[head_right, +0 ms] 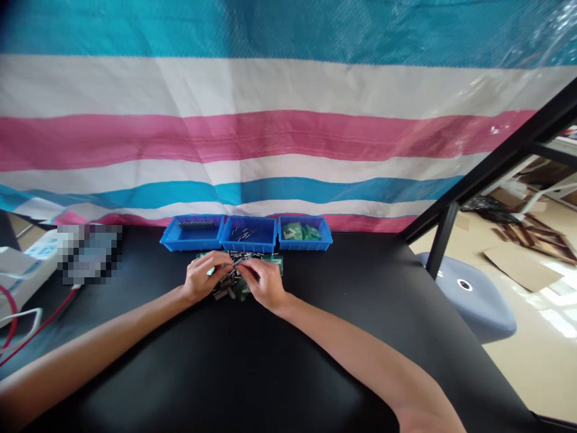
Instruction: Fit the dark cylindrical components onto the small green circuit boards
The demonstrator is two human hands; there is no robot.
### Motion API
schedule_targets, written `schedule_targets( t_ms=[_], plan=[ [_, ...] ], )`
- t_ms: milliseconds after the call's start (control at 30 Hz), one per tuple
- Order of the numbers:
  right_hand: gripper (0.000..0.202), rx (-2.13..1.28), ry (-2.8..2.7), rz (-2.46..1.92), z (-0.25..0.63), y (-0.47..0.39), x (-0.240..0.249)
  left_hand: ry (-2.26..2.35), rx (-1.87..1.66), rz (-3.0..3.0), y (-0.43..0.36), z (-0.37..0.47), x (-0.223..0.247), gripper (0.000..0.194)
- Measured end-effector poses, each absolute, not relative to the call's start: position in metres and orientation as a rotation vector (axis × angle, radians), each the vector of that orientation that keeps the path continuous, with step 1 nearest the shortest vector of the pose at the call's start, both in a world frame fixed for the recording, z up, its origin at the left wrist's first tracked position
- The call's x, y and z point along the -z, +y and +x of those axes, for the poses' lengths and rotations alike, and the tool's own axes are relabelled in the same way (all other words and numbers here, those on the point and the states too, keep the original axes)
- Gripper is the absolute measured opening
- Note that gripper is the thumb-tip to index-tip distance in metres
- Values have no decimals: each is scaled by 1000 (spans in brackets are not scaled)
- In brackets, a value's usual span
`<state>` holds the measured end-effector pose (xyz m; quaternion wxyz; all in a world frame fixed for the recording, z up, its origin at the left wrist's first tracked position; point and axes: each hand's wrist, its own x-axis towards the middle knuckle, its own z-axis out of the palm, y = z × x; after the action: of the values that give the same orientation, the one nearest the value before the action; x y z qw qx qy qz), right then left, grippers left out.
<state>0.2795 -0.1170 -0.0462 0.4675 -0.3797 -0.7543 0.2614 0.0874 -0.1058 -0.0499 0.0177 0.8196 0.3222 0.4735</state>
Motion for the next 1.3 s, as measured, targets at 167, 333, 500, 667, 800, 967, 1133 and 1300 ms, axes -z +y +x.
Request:
schedule_targets(
  t_ms=[167,333,500,667,800,967,1133,1300],
  plan=[
    [19,-598,-1896,-901,278,-118,51,993,-1477,2512,-106,85,51,8],
    [21,-588,-1914,-921,279,-116,56,970,-1546,2537,-107,85,53,9],
    [31,-587,-1973,-903,280,-115,52,998,-1648,2478,-111,84,56,12],
    [32,-614,-1917,-925,279,-116,51,1078,-1605,2394,-111,84,54,16],
    [22,-600,-1858,-933,279,-116,51,1018,-1545,2490,-109,84,50,25],
    [15,-618,-1862,-890,279,-116,49,1017,-1554,2512,-105,84,54,18],
    [14,-556,-1896,-790,279,-116,49,1030,-1588,2516,-103,84,62,11],
    [15,-522,-1939,-779,279,-117,49,976,-1599,2519,-104,84,62,10]
  ],
)
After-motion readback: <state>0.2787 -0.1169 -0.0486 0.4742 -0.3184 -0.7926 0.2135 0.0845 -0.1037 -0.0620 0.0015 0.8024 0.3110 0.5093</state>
